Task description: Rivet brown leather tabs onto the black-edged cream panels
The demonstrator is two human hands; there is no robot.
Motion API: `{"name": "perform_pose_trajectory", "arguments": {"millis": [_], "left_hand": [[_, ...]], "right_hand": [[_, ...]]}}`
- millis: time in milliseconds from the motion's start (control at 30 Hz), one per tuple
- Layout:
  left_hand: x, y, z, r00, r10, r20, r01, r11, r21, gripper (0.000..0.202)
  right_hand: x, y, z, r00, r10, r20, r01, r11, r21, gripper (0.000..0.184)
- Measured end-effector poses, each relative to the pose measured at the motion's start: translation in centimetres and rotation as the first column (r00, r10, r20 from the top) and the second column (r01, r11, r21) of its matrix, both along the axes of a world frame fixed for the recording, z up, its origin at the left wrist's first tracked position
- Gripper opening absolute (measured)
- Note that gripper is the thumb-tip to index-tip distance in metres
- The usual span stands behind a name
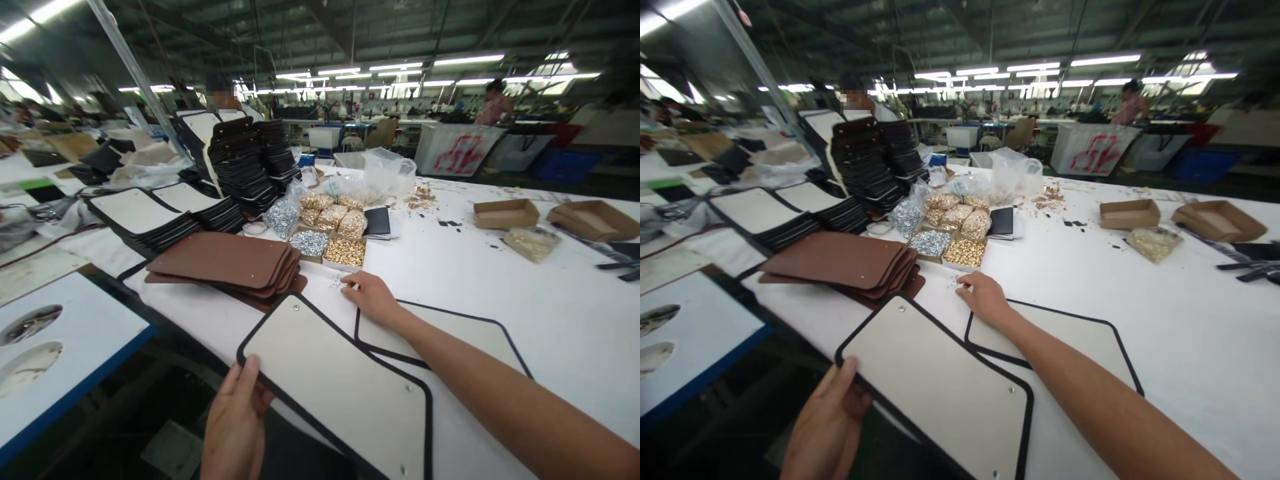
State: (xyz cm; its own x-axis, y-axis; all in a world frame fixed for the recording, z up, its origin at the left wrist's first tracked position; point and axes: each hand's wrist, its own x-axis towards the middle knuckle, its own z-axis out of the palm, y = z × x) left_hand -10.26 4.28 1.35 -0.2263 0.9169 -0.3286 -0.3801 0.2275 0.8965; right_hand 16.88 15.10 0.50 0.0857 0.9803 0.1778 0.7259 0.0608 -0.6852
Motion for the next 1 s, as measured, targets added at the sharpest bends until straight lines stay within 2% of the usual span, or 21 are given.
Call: {"name": "perform_pose_trajectory", "arguments": {"millis": [100,200,300,400,500,600,700,867,1000], "left_hand": [[-1.6,0.9,1.1,0.997,0.042,-0.061,-0.041,0.999,0.013,0.039],[-2.7,2.0,1.8,0.993,0.03,-0.114,-0.027,0.999,0.025,0.033],[-3.3,3.2,2.2,0.975,-0.026,-0.22,0.04,0.997,0.061,0.035],[-2.8,4.0,2.4,0.896,-0.089,-0.436,0.145,0.985,0.097,0.041],[-0.8,4.4,2.2,0.808,-0.176,-0.562,0.27,0.959,0.089,0.043],[1.8,4.6,1.9,0.801,-0.243,-0.547,0.342,0.936,0.085,0.042],[3.8,5.1,1.5,0.809,-0.293,-0.509,0.382,0.921,0.076,0.041],[5.0,6.0,1.2,0.78,-0.377,-0.5,0.461,0.886,0.05,0.045],[5.0,6.3,1.0,0.737,-0.317,-0.597,0.455,0.886,0.091,0.041]], "right_hand": [[-0.5,1.6,-1.1,1.0,-0.013,0.028,0.013,1.0,-0.008,0.016],[-0.7,2.2,-1.2,1.0,-0.02,-0.004,0.02,1.0,-0.02,0.012],[-0.6,1.8,-0.7,0.994,-0.015,-0.111,0.013,1.0,-0.017,0.011],[-0.3,0.3,0.1,0.957,-0.011,-0.29,0.007,1.0,-0.015,0.008],[0.1,-2.6,0.9,0.867,-0.024,-0.498,-0.001,0.999,-0.049,0.011],[0.8,-5.7,1.3,0.747,-0.048,-0.663,0.008,0.998,-0.063,0.026],[2.1,-7.8,0.9,0.625,-0.099,-0.774,0.08,0.995,-0.062,0.039],[3.9,-8.3,-0.6,0.464,-0.165,-0.87,0.137,0.984,-0.113,0.047],[4.1,-8.2,-0.5,0.454,-0.161,-0.876,0.129,0.985,-0.114,0.045]]}}
